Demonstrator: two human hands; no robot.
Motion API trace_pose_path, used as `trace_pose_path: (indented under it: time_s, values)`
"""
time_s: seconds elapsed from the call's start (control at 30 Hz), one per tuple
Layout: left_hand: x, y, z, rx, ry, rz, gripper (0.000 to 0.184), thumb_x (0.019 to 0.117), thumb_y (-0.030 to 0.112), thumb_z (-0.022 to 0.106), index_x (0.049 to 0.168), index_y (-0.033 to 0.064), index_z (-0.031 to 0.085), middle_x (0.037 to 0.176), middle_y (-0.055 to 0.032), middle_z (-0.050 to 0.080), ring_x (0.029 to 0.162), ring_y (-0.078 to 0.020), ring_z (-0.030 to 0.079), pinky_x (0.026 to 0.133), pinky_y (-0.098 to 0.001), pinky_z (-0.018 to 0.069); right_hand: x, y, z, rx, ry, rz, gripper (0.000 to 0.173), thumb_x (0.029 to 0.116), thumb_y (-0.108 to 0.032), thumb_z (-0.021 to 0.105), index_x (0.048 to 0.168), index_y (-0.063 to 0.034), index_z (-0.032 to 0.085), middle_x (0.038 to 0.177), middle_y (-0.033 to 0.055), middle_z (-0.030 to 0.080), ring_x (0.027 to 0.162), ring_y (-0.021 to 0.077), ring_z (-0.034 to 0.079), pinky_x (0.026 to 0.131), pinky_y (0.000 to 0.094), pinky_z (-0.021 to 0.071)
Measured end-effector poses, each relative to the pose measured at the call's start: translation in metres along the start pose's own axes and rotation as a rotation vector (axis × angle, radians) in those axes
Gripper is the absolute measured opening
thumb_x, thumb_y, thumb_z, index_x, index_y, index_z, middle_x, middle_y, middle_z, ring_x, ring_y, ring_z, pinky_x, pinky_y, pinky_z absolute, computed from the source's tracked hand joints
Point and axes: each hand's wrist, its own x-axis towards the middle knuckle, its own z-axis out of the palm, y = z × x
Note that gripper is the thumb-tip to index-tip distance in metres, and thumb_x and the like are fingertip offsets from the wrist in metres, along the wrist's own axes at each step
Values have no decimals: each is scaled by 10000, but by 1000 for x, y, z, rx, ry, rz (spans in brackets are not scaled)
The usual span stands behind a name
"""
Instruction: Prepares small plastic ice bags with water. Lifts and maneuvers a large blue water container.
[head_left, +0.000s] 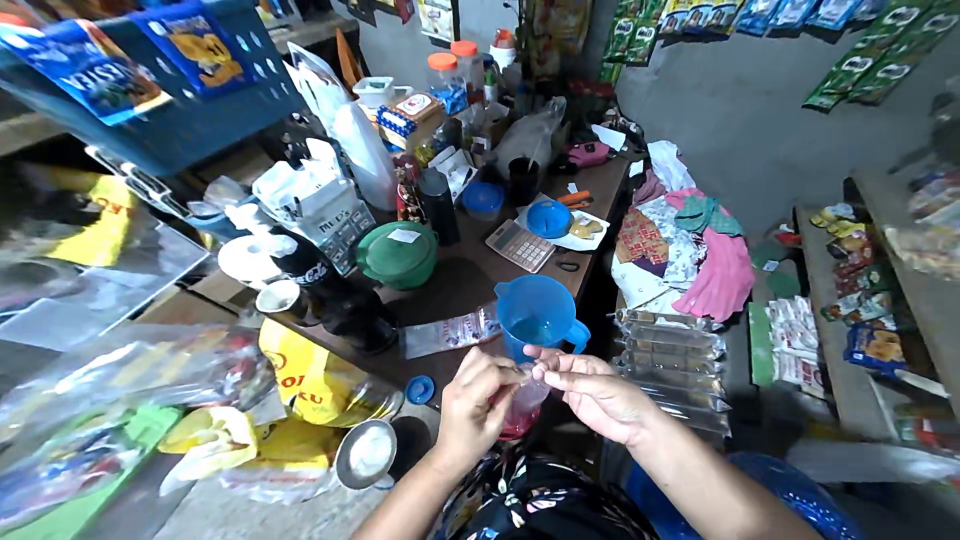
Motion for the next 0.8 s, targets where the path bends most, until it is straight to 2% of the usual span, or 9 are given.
trace_pose_path:
  time_s: [0.03,0.1,0.23,0.3,0.37,0.47,0.57,0.7,0.8]
  values:
    - [0,0,-1,48,-15,68,76,950,73,634,906,77,697,924,-45,708,946,-117,635,908,-230,474,0,3,1,-7,25,-33,180,971,-4,543,978,-12,722,1322,57,651,1188,84,603,1021,280,492]
    - [1,4,-3,115,-51,182,94,969,46,607,897,69,663,914,-66,687,916,-151,623,877,-240,470,0,9,5,-107,85,-139,154,952,-14,593,916,3,742,1379,87,605,1251,94,564,1039,269,481]
    - [3,12,-8,152,-151,254,120,998,38,584,917,55,671,943,-90,694,920,-185,631,869,-261,491,1,21,12,-440,177,-375,141,954,-104,660,961,-2,756,1375,127,569,1211,89,579,983,217,518]
    - [7,15,-11,127,-178,207,117,997,59,592,916,54,676,944,-86,699,940,-175,637,884,-253,493,3,29,10,-607,189,-525,159,959,-121,664,981,1,764,1323,151,588,1145,76,611,959,202,532]
    - [13,17,-15,72,-181,102,110,981,95,616,910,54,689,933,-72,709,944,-138,645,890,-227,499,3,33,9,-717,205,-652,156,954,-125,684,995,-12,783,1203,128,642,1106,76,623,962,204,534]
    - [15,21,-16,-33,-158,-129,110,943,145,675,911,57,731,923,-26,722,881,-40,651,804,-170,532,1,30,9,-856,227,-720,130,923,-94,697,987,-41,797,1046,68,696,1065,95,618,958,218,506]
    - [15,25,-16,-105,-148,-277,101,916,151,694,917,60,738,895,13,696,778,12,614,703,-134,519,0,23,13,-1031,247,-758,115,863,-86,735,953,-50,796,971,55,720,985,105,641,903,203,514]
    - [13,26,-18,-126,-157,-301,105,913,173,702,927,74,736,891,26,692,763,17,614,680,-131,519,1,25,20,-1221,296,-869,141,789,-138,758,901,-54,753,926,69,716,908,137,667,828,218,545]
    - [11,23,-22,-108,-178,-278,131,927,194,691,944,74,741,895,21,703,765,18,621,687,-134,524,7,28,21,-1290,307,-926,126,796,-161,739,869,-61,718,883,72,700,880,161,667,793,239,548]
